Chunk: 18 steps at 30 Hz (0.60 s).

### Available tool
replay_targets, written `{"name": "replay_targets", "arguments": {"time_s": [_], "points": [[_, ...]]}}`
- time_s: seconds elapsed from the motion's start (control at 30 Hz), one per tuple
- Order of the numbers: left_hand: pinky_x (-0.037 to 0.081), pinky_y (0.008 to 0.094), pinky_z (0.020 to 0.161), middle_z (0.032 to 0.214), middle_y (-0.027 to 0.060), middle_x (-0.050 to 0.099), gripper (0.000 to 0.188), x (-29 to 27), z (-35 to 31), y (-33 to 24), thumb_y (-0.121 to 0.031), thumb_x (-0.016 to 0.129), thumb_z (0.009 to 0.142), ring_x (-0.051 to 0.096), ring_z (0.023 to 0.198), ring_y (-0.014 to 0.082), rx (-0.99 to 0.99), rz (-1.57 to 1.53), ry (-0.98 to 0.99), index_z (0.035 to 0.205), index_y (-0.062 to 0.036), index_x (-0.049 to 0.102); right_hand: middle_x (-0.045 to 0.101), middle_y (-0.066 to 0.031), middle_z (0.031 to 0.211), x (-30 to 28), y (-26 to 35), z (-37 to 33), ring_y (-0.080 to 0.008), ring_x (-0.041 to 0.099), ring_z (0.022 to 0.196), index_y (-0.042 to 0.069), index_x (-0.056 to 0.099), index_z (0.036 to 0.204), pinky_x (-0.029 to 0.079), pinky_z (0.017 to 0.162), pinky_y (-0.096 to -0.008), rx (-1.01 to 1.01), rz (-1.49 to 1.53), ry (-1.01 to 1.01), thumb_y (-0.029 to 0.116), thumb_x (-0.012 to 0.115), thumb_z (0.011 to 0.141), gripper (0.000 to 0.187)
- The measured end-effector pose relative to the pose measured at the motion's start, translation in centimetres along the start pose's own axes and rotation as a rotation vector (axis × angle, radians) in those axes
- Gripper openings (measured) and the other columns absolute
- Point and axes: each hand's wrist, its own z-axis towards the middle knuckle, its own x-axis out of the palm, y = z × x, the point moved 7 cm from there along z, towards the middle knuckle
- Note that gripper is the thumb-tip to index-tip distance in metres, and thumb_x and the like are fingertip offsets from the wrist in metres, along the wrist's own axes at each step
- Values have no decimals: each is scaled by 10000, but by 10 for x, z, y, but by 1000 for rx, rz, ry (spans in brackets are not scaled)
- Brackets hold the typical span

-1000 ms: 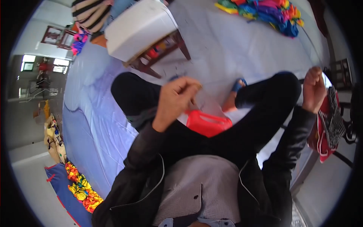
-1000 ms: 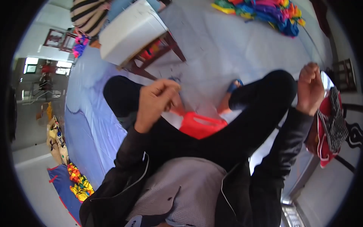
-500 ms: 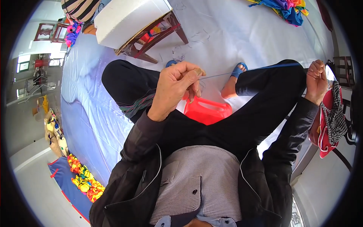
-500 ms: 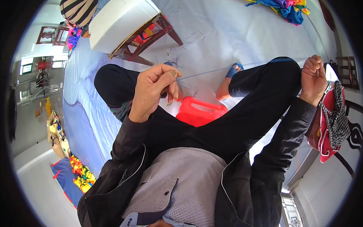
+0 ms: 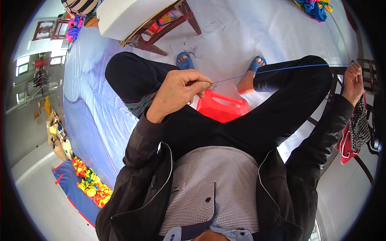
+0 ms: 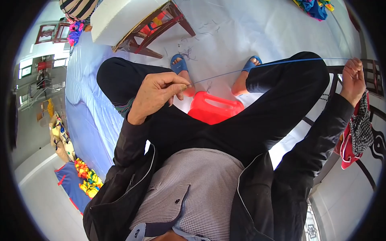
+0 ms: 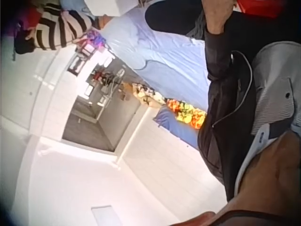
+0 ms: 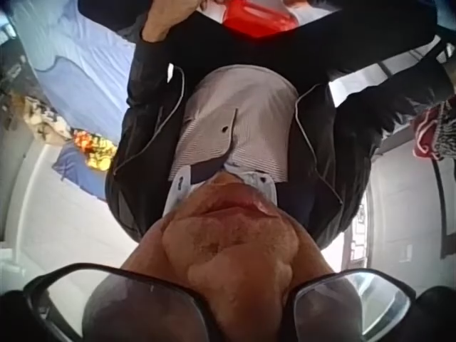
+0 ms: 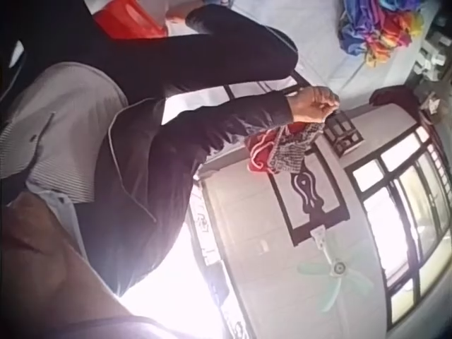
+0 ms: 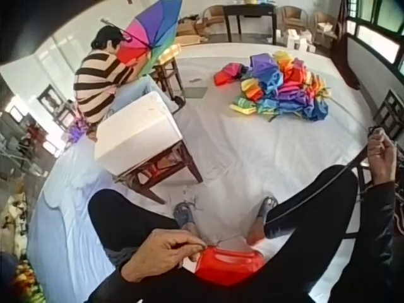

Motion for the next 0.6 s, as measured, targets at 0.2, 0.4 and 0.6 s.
{"name": "replay_targets", "arguments": {"time_s": [0.2, 0.4, 0.6], "points": [[480, 214, 523, 845, 47, 737, 120, -3, -6, 8, -51, 667, 981, 685, 709, 75, 45, 124, 10, 1012, 21, 757, 440, -63, 826, -13, 36, 10, -177, 423, 714, 42, 459, 928, 348, 598, -284, -92, 16, -20, 63, 423, 933, 42], [478, 221, 533, 843, 49, 740, 105, -8, -10, 8, -44, 667, 976, 688, 706, 85, 7, 147, -30, 1001, 11, 754, 425, -70, 830, -27, 63, 17, -184, 412, 732, 40, 459, 922, 352, 623, -302, 11, 25, 15, 37, 413, 940, 49], [520, 264, 591, 777, 64, 726, 80, -14, -21, -3, -17, 678, 955, 691, 662, 123, 194, 285, -111, 988, 24, 737, 425, -67, 839, -73, 104, 23, -182, 423, 746, -42, 515, 1027, 404, 684, -323, -184, -37, -49, 63, 418, 1063, 147]]}}
